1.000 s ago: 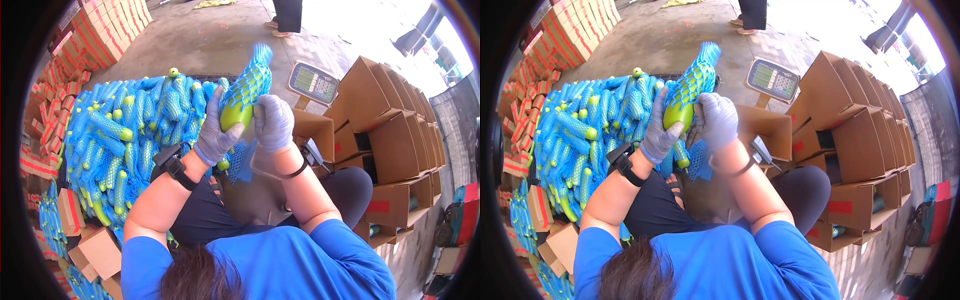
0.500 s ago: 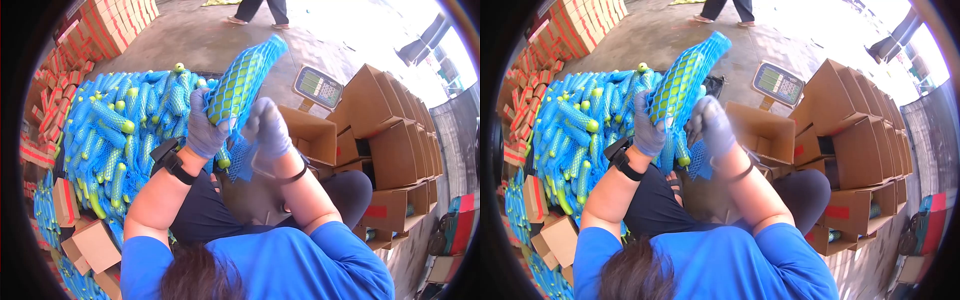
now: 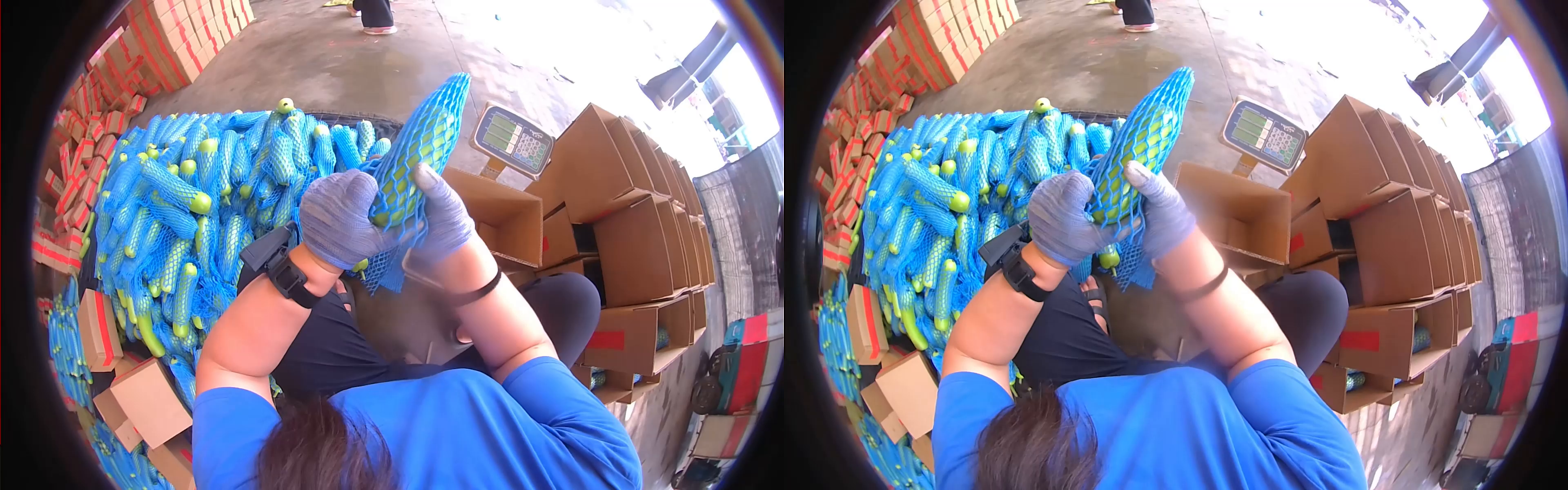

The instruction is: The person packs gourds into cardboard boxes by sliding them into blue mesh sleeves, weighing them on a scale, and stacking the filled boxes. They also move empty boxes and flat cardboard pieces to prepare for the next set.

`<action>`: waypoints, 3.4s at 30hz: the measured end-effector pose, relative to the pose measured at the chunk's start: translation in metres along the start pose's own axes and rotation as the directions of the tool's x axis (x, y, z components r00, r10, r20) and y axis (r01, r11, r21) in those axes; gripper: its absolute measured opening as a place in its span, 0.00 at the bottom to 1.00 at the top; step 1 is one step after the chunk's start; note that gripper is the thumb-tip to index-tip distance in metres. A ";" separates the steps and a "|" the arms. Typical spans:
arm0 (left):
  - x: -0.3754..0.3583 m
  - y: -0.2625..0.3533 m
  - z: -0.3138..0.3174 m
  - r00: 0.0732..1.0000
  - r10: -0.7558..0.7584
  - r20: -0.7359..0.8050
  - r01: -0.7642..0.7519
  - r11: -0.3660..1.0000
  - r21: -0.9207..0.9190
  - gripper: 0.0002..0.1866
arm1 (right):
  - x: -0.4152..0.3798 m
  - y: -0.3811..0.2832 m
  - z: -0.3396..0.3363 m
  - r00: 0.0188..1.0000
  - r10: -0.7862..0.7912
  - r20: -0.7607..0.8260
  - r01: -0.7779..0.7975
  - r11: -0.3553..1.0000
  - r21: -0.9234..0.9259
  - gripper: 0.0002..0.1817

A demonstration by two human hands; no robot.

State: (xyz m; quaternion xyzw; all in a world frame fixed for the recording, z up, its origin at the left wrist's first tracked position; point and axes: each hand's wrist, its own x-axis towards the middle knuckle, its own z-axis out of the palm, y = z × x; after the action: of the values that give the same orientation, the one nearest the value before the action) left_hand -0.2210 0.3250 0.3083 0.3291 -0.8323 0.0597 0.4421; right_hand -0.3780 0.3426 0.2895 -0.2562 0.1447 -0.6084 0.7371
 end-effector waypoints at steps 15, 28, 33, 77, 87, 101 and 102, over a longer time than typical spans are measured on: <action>0.004 -0.090 -0.049 0.458 -0.046 0.888 0.352 0.926 -0.134 0.36 | 0.029 -0.163 -0.110 0.855 0.484 -0.186 -0.249 0.069 -0.966 0.31; -0.274 -0.449 -0.025 -0.104 -0.992 -0.076 0.994 -0.100 -0.054 0.33 | 0.009 -0.032 -0.295 0.442 0.552 -0.707 -0.003 -0.787 -0.617 0.50; -0.203 -0.426 -0.053 -0.299 -0.807 -0.509 0.943 -0.332 -0.028 0.49 | -0.003 -0.008 -0.326 0.516 0.607 -0.605 0.175 -0.766 -0.619 0.51; -0.613 0.494 -0.379 -0.929 -0.336 0.154 0.137 -0.701 -0.700 0.26 | -0.024 -0.109 -0.295 0.546 0.687 -0.479 0.132 -0.635 -0.761 0.24; -0.595 0.289 -0.206 -0.907 -0.274 -0.320 0.349 -0.914 -0.207 0.34 | -0.018 -0.122 -0.308 0.506 0.776 -0.377 0.593 -0.631 -0.501 0.24; -0.449 0.186 -0.186 -0.726 -0.685 -0.068 0.668 -0.724 0.172 0.36 | -0.029 -0.108 -0.225 0.570 0.548 -0.612 -0.366 -0.497 -0.786 0.24; -0.428 0.174 -0.182 -0.705 -0.685 0.186 0.677 -0.727 -0.110 0.32 | -0.027 -0.113 -0.238 0.566 0.565 -0.600 -0.374 -0.472 -0.798 0.24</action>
State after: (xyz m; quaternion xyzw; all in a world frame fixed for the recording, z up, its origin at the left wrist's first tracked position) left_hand -0.0314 0.7430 0.1196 0.8414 -0.0022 -0.4698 0.2672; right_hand -0.6016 0.3064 0.1530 -0.6372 0.5833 0.1515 0.4803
